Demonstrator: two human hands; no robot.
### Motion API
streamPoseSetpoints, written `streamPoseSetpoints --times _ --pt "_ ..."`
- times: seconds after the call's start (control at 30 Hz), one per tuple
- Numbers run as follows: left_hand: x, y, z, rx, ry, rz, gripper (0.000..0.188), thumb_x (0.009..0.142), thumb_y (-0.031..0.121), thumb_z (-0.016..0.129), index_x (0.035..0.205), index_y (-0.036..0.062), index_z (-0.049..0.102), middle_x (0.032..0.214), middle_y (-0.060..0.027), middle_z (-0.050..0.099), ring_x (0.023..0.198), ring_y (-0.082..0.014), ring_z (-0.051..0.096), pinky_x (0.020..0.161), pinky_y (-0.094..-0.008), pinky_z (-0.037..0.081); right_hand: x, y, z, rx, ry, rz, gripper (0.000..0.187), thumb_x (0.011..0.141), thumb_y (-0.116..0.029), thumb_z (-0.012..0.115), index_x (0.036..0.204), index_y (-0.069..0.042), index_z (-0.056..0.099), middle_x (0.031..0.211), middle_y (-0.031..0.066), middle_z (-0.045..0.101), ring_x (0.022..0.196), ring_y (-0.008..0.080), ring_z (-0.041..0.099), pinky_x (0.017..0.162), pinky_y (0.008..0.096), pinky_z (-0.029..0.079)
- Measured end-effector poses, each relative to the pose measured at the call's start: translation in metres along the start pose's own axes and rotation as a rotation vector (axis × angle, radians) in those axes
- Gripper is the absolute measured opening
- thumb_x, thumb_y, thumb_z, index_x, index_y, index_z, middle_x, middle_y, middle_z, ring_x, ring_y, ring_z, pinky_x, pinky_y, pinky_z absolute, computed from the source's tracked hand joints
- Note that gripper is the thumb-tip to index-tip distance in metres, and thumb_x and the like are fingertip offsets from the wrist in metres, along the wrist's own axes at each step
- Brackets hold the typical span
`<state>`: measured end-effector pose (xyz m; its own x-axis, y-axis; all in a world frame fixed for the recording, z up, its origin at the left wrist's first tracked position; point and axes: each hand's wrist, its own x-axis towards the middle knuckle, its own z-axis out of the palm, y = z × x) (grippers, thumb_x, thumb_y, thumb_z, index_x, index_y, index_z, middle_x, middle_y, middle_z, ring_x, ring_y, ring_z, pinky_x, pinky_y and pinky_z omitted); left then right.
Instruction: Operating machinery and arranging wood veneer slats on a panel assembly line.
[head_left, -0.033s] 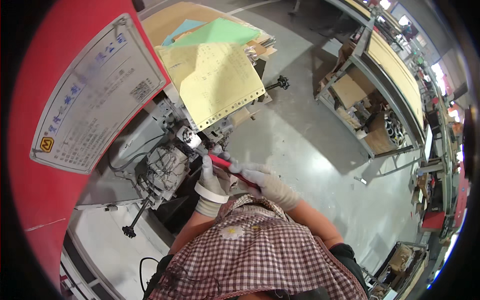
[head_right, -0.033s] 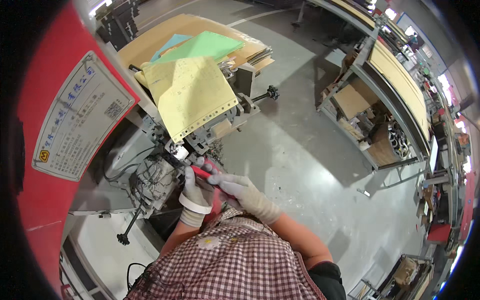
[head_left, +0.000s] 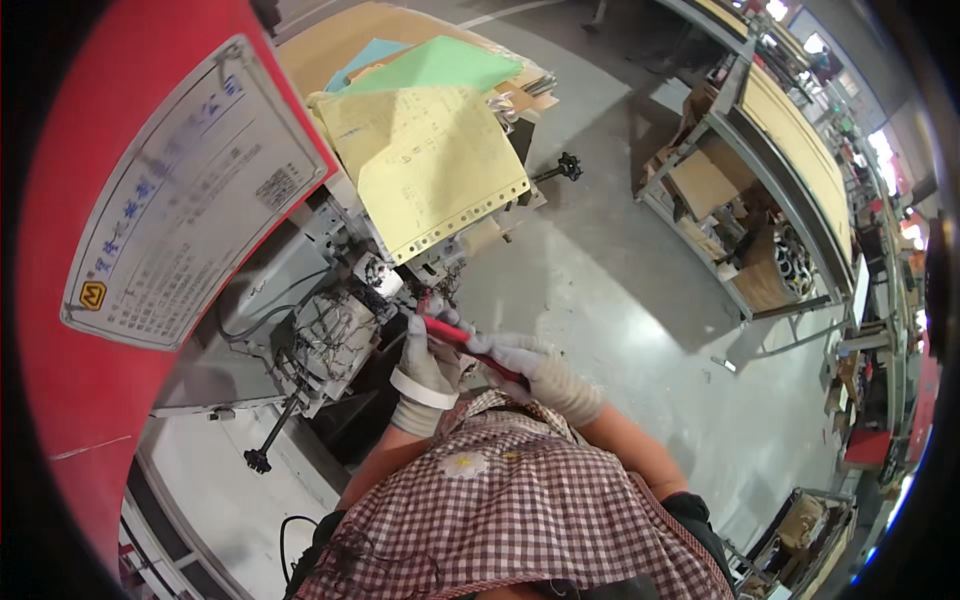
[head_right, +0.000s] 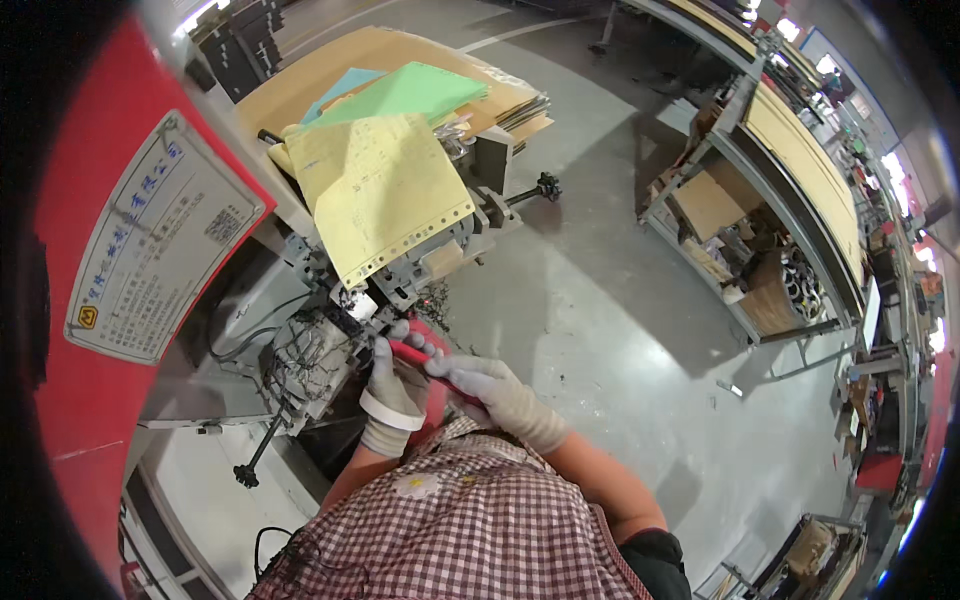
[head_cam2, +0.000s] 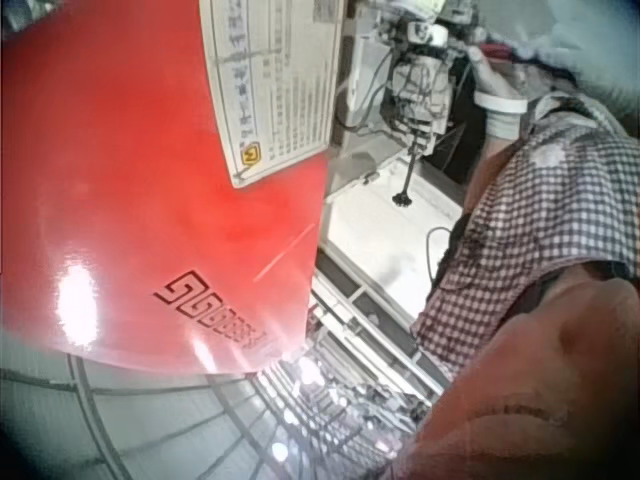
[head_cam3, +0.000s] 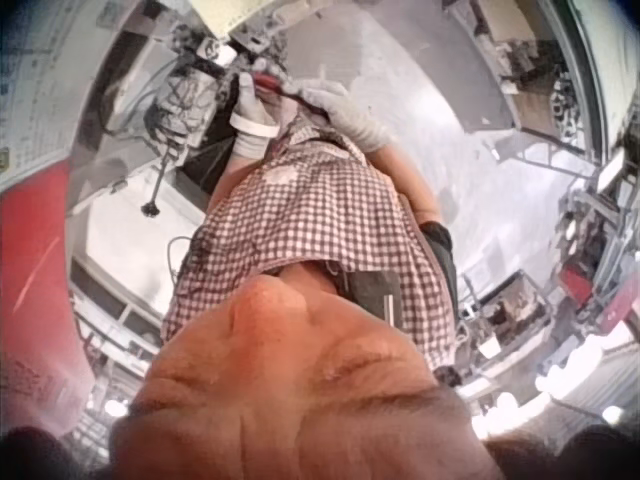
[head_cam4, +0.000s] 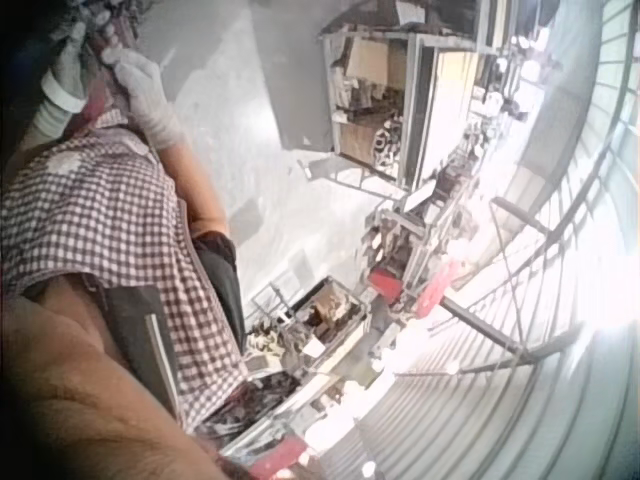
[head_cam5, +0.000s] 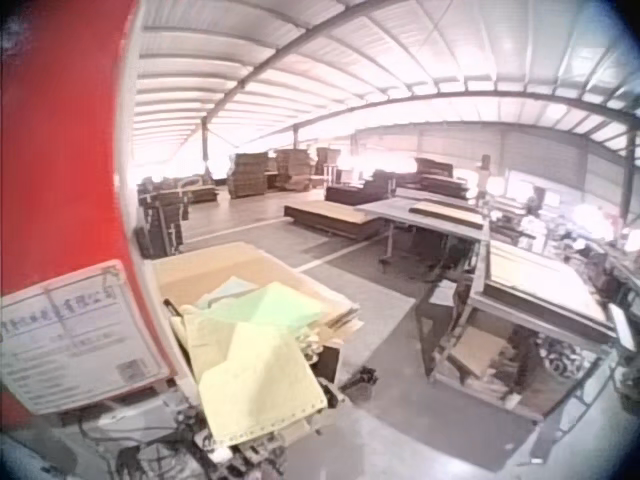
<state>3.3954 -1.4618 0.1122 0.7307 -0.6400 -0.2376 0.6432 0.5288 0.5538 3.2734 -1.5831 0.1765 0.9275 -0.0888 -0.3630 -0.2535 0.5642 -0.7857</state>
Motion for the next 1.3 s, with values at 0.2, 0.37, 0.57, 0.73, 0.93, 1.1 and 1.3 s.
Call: streamPoseSetpoints --times 0.2,0.37,0.57,0.73,0.93,1.1,1.3 --pt "-0.01 -0.027 -0.01 0.036 0.091 -0.138 0.037 0.089 0.038 0.059 0.108 0.0062 0.058 0.093 -0.0058 0.062 0.09 -0.0211 0.061 0.086 -0.041 0.05 -0.022 0.015 -0.051 0.121 -0.011 0.134 0.044 0.09 -0.025 0.051 0.128 -0.004 0.053 0.076 0.0022 0.061 0.054 0.0079 0.055 0.051 0.0179 0.044" --pt "-0.007 -0.035 0.005 0.256 0.07 -0.204 0.033 0.092 0.034 0.057 0.105 0.0043 0.06 0.096 -0.0064 0.063 0.093 -0.0194 0.059 0.091 -0.0353 0.045 -0.02 0.022 -0.079 0.043 -0.105 0.193 0.043 0.094 -0.02 0.052 0.133 -0.004 0.047 0.075 0.0011 0.061 0.06 0.0062 0.056 0.053 0.0186 0.044" --pt "0.009 -0.038 0.0 0.404 0.077 -0.094 0.031 0.091 0.032 0.058 0.104 0.004 0.062 0.095 -0.007 0.064 0.093 -0.0204 0.06 0.089 -0.0356 0.046 -0.013 0.017 -0.095 -0.371 -0.113 0.065 0.03 0.095 -0.019 0.054 0.118 0.0 0.055 0.069 -0.0004 0.056 0.053 0.0067 0.047 0.049 0.022 0.038" --pt "0.015 -0.03 -0.021 0.258 0.164 -0.019 0.031 0.09 0.031 0.06 0.106 0.0047 0.061 0.094 -0.0059 0.065 0.091 -0.0209 0.061 0.086 -0.0389 0.049 -0.013 0.032 -0.113 -0.062 -0.145 0.182 0.024 0.095 -0.018 0.053 0.108 0.001 0.059 0.068 0.0003 0.055 0.052 0.007 0.046 0.048 0.0217 0.037" --pt "0.012 -0.042 -0.014 0.224 0.159 -0.131 0.033 0.089 0.034 0.061 0.105 0.0047 0.061 0.092 -0.0058 0.064 0.089 -0.0207 0.061 0.087 -0.0391 0.048 0.011 0.075 -0.122 -0.433 -0.17 -0.061 0.028 0.094 -0.025 0.053 0.11 -0.003 0.061 0.07 0.0021 0.06 0.059 0.0116 0.055 0.053 0.0269 0.042" --pt "0.001 -0.048 0.007 0.776 0.164 -0.137 0.033 0.091 0.032 0.058 0.102 0.0002 0.061 0.093 -0.0084 0.063 0.089 -0.02 0.06 0.085 -0.0345 0.045 0.025 0.081 -0.097 -0.455 0.035 -0.061 0.035 0.089 -0.037 0.057 0.095 -0.002 0.063 0.071 0.0176 0.062 0.066 0.0297 0.061 0.061 0.0376 0.047" --pt "0.017 -0.054 -0.012 0.715 0.22 -0.104 0.03 0.091 0.028 0.06 0.098 -0.0012 0.062 0.092 -0.0084 0.063 0.09 -0.0207 0.06 0.086 -0.0362 0.047 0.052 0.087 -0.103 -0.41 0.007 -0.201 0.033 0.091 -0.029 0.056 0.108 0.0 0.057 0.074 0.0216 0.06 0.066 0.0354 0.061 0.061 0.0406 0.048"
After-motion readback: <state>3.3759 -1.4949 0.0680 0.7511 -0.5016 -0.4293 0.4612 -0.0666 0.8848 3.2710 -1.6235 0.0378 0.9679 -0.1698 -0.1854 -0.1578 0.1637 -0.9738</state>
